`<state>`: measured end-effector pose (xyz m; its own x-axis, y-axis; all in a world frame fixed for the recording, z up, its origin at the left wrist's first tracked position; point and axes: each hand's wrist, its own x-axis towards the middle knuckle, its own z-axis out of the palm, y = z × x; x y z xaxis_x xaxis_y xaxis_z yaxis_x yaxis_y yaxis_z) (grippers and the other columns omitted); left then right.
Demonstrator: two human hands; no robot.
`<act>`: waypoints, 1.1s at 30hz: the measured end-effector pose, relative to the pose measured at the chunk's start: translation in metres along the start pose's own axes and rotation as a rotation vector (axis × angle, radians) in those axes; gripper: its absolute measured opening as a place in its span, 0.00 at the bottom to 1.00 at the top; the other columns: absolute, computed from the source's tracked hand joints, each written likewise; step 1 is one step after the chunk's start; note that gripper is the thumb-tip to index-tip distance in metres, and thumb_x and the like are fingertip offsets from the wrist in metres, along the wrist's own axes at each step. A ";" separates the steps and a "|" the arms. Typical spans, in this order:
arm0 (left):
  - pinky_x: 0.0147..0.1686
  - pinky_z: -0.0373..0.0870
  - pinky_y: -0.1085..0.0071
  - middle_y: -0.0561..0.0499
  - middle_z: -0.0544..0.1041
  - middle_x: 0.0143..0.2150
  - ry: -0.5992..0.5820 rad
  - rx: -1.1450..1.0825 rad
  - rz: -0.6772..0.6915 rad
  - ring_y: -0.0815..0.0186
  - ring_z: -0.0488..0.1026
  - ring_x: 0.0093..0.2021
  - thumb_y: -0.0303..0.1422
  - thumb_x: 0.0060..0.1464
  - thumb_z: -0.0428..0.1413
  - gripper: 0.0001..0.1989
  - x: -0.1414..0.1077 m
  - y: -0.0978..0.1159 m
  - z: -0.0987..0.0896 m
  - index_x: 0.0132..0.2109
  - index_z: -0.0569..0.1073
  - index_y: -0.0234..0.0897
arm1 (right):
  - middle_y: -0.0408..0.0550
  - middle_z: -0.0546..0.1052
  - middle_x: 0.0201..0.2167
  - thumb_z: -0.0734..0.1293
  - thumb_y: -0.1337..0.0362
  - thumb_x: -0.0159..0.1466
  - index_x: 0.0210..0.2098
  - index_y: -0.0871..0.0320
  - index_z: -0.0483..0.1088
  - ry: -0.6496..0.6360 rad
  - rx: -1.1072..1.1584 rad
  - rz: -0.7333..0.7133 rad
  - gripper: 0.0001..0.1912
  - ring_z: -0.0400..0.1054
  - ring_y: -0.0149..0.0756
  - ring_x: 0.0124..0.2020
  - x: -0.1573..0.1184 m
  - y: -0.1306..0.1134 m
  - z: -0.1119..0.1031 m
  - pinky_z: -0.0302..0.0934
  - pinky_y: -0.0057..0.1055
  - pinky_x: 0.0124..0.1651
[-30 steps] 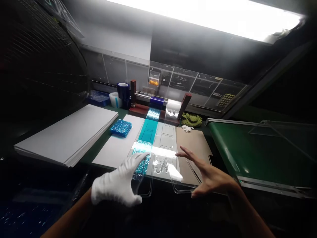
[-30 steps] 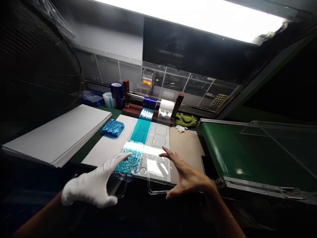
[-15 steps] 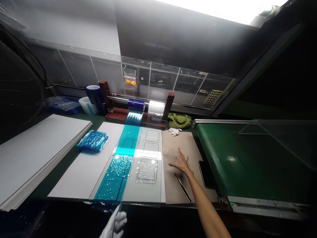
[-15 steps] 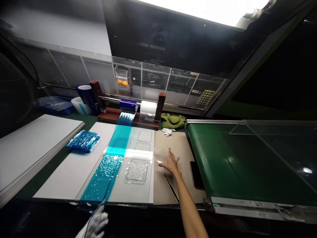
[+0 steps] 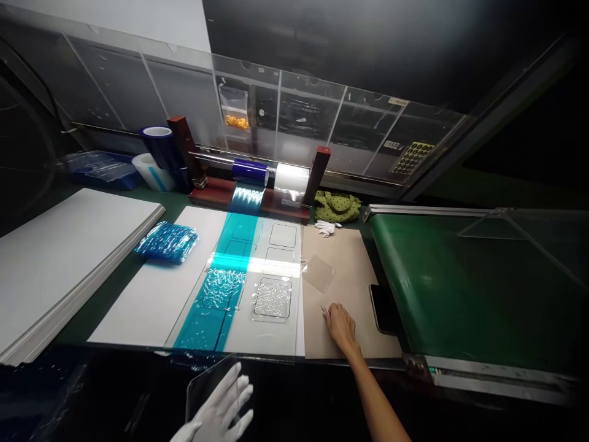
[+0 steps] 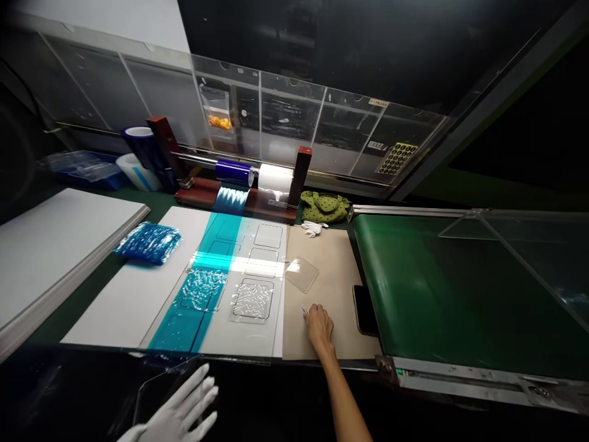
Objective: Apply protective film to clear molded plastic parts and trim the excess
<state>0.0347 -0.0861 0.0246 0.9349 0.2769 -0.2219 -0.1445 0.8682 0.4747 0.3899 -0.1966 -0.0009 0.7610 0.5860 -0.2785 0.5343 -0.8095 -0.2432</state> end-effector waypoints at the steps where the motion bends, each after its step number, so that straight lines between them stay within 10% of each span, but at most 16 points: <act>1: 0.64 0.42 0.47 0.48 0.58 0.66 0.049 0.048 0.024 0.50 0.42 0.68 0.59 0.49 0.46 0.39 0.000 0.003 0.006 0.65 0.56 0.49 | 0.59 0.72 0.39 0.57 0.65 0.64 0.36 0.62 0.67 0.007 0.023 0.000 0.09 0.68 0.44 0.42 -0.009 -0.002 0.003 0.59 0.34 0.41; 6: 0.64 0.47 0.49 0.40 0.53 0.67 0.293 0.833 0.127 0.45 0.48 0.66 0.55 0.40 0.61 0.54 -0.015 0.037 0.049 0.67 0.44 0.43 | 0.44 0.68 0.28 0.45 0.61 0.70 0.45 0.60 0.60 -0.013 0.283 -0.135 0.17 0.65 0.34 0.29 -0.056 -0.032 -0.013 0.58 0.28 0.34; 13: 0.63 0.47 0.45 0.40 0.43 0.68 0.124 1.829 0.272 0.43 0.45 0.67 0.48 0.41 0.61 0.56 -0.074 0.095 0.089 0.67 0.33 0.45 | 0.41 0.63 0.26 0.52 0.51 0.69 0.35 0.57 0.65 -0.344 0.870 -0.477 0.19 0.58 0.28 0.27 -0.205 -0.141 -0.082 0.56 0.25 0.32; 21: 0.58 0.61 0.49 0.41 0.47 0.67 0.030 1.898 0.239 0.42 0.52 0.64 0.45 0.37 0.63 0.57 -0.143 0.116 0.106 0.67 0.36 0.46 | 0.45 0.67 0.35 0.75 0.37 0.32 0.45 0.54 0.65 -0.331 0.941 -0.601 0.46 0.61 0.34 0.34 -0.302 -0.179 -0.030 0.66 0.29 0.38; 33: 0.53 0.70 0.56 0.44 0.49 0.66 -0.012 1.810 0.237 0.45 0.59 0.61 0.43 0.35 0.65 0.58 -0.189 0.115 0.102 0.67 0.39 0.50 | 0.45 0.67 0.37 0.76 0.39 0.27 0.46 0.52 0.66 -0.334 0.865 -0.638 0.50 0.62 0.36 0.36 -0.344 -0.200 -0.018 0.67 0.32 0.38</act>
<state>-0.1253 -0.0803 0.2085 0.9524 0.3044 -0.0184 0.2219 -0.6502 0.7267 0.0280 -0.2374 0.1599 0.2341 0.9692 -0.0761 0.2569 -0.1371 -0.9566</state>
